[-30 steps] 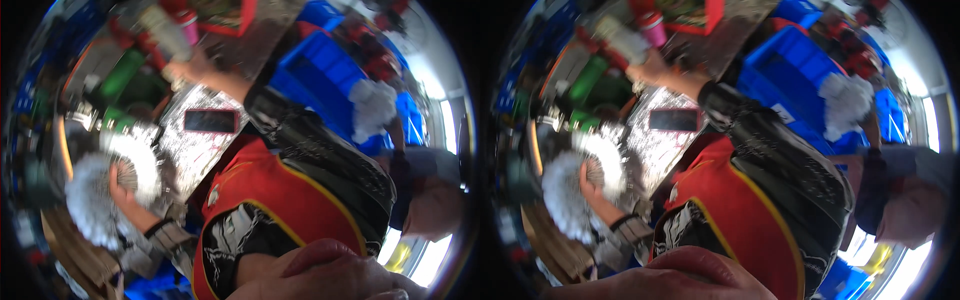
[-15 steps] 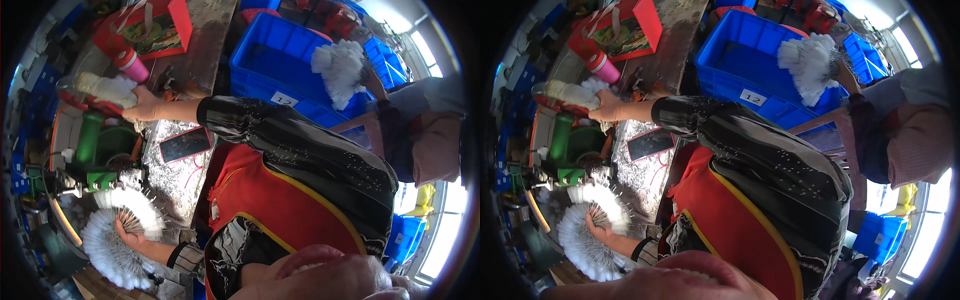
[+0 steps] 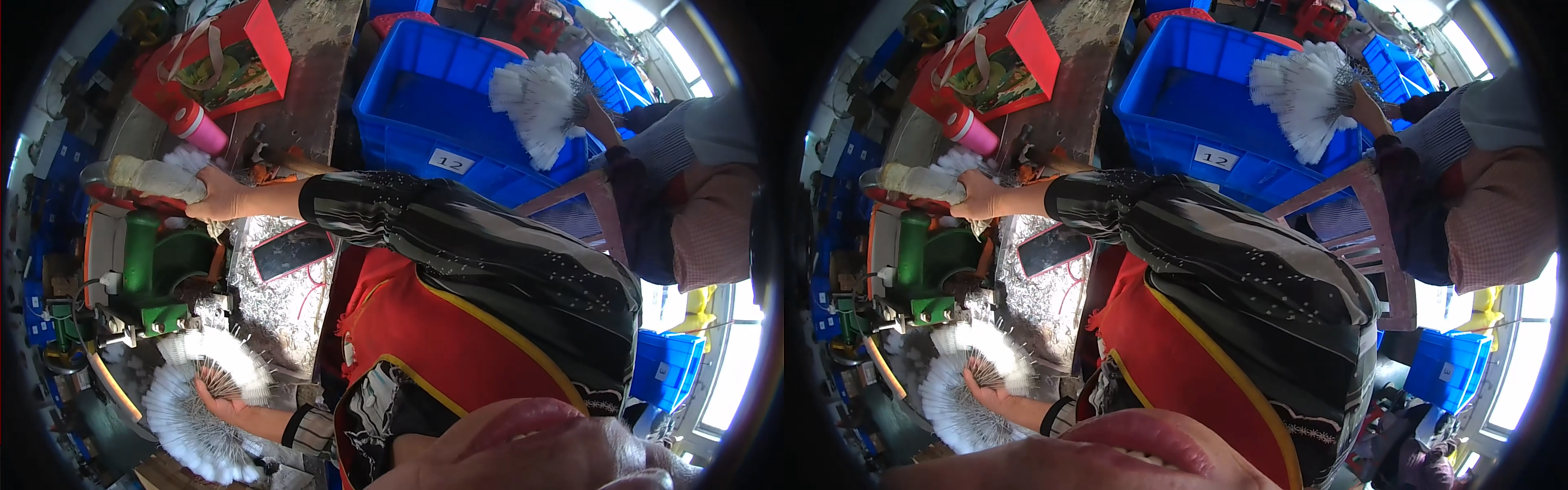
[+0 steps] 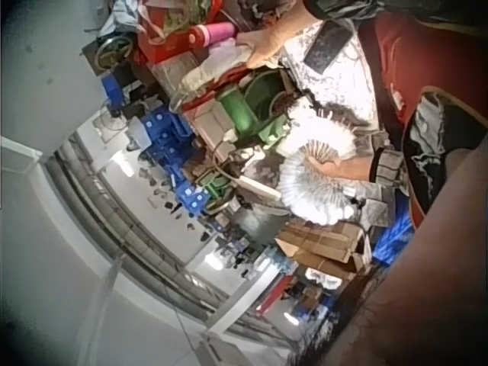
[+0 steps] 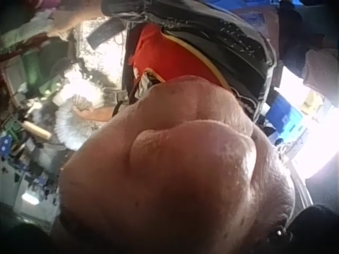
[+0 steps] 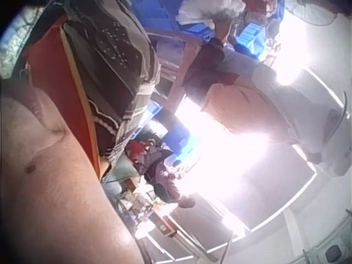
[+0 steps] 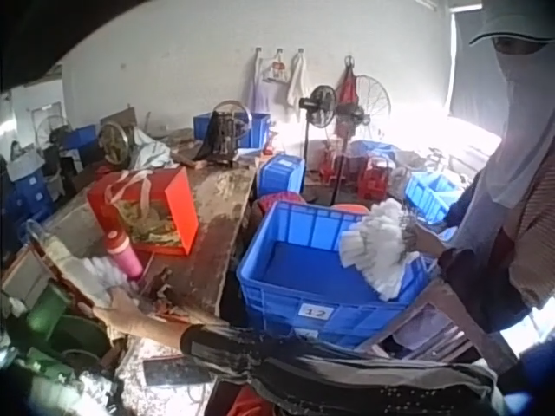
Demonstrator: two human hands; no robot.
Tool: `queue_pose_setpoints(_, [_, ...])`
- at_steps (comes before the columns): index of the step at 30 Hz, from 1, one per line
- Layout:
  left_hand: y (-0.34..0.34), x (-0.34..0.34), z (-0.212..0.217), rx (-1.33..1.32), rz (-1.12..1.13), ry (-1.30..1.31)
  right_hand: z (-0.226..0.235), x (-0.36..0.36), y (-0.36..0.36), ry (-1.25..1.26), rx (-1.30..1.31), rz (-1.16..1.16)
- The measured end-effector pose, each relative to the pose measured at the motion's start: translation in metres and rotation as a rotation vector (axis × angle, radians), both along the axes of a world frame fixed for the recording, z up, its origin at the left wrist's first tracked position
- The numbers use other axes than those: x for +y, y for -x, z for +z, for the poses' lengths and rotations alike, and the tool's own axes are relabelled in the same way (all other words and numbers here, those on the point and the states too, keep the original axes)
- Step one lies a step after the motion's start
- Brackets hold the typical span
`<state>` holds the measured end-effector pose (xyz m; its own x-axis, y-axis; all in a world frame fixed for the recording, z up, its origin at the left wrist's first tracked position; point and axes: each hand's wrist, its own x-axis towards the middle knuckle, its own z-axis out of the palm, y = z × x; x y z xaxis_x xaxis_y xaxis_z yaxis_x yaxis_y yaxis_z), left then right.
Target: Assembling duster tool heads by gathering bundles of fibers and inserting them into a manual press or handle frame.
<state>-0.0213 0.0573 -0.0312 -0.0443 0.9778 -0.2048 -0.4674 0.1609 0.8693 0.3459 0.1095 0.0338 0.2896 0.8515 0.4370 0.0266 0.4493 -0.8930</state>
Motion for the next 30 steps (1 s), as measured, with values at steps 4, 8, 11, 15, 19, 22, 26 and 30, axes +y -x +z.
queue_pose_setpoints(4, [-0.008, -0.007, 0.005, -0.083, -0.004, 0.032, 0.014, -0.016, -0.001, 0.080, -0.034, -0.065])
queue_pose_setpoints(8, [-0.011, -0.010, 0.007, -0.064, 0.019, 0.020, 0.018, -0.019, -0.002, 0.023, -0.016, 0.012])
queue_pose_setpoints(11, [0.001, -0.001, -0.005, -0.038, -0.009, -0.041, 0.016, -0.017, -0.004, 0.018, 0.002, 0.007])
queue_pose_setpoints(15, [-0.008, -0.005, 0.000, -0.049, -0.083, -0.016, 0.014, -0.014, -0.004, 0.004, 0.018, -0.012])
queue_pose_setpoints(19, [-0.013, -0.003, -0.001, 0.005, -0.022, -0.029, 0.017, -0.015, -0.008, -0.018, 0.030, -0.041])
queue_pose_setpoints(22, [0.001, -0.011, -0.005, -0.020, -0.002, -0.031, 0.021, -0.013, 0.006, -0.012, 0.054, -0.007])
queue_pose_setpoints(26, [-0.012, -0.002, -0.008, -0.086, -0.063, -0.046, 0.011, -0.017, -0.010, -0.018, 0.055, -0.050])
queue_pose_setpoints(30, [-0.008, -0.016, -0.005, -0.077, -0.019, -0.073, 0.012, -0.015, 0.001, -0.018, 0.077, 0.000])
